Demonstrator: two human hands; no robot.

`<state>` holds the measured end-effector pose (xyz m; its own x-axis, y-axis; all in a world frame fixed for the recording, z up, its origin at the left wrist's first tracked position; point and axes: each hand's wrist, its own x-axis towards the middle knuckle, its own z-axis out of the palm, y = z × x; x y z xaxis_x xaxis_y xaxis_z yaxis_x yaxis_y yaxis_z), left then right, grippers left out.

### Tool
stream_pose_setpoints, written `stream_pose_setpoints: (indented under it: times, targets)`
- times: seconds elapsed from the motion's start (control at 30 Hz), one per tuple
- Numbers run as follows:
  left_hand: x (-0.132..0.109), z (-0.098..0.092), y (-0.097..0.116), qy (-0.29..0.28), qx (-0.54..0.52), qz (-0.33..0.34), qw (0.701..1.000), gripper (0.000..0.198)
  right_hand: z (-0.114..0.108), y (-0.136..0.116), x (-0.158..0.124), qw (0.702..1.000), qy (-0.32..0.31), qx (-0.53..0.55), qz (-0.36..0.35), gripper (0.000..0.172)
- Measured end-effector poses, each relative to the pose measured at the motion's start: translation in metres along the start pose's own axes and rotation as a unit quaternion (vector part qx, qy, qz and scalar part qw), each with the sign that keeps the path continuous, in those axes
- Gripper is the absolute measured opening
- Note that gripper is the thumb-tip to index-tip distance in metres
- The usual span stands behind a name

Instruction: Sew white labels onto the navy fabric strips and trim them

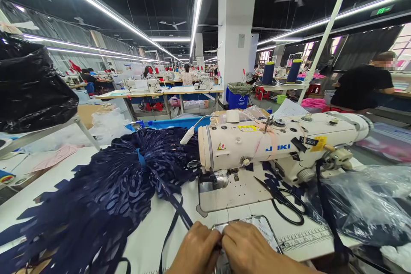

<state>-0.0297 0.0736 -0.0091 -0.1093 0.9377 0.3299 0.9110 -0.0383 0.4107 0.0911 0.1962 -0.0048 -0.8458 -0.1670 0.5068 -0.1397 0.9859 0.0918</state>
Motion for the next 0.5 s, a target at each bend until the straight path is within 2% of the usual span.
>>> stream_pose_setpoints:
  times: [0.07,0.1,0.17,0.23,0.3,0.37,0.43,0.5]
  targets:
    - [-0.006,-0.01,-0.003,0.035,-0.104,-0.079,0.991,0.012,-0.005,0.014,-0.002,0.999,-0.003,-0.003,0.043,0.014]
    - [-0.007,-0.016,-0.006,0.059,-0.173,-0.135,0.974,0.011,-0.008,0.025,-0.006,0.997,-0.01,-0.028,0.073,0.015]
    - [-0.007,-0.026,-0.01,0.12,-0.327,-0.243,0.905,0.014,-0.015,0.051,-0.022,0.981,-0.019,-0.129,0.146,0.018]
    - [-0.007,-0.033,-0.014,0.185,-0.469,-0.315,0.804,0.021,-0.017,0.077,-0.048,0.948,-0.075,-0.223,0.213,0.019]
    - [-0.008,-0.035,-0.018,0.227,-0.569,-0.347,0.71,0.027,-0.014,0.099,-0.078,0.928,-0.114,-0.252,0.251,0.019]
    - [-0.01,-0.035,-0.019,0.244,-0.63,-0.351,0.648,0.031,-0.007,0.117,-0.104,0.929,-0.129,-0.227,0.261,0.015]
    - [-0.011,-0.034,-0.019,0.251,-0.659,-0.346,0.619,0.03,0.002,0.13,-0.121,0.936,-0.133,-0.181,0.27,0.015]
    - [-0.012,-0.032,-0.019,0.253,-0.675,-0.338,0.605,0.027,0.009,0.14,-0.13,0.936,-0.14,-0.136,0.293,0.016]
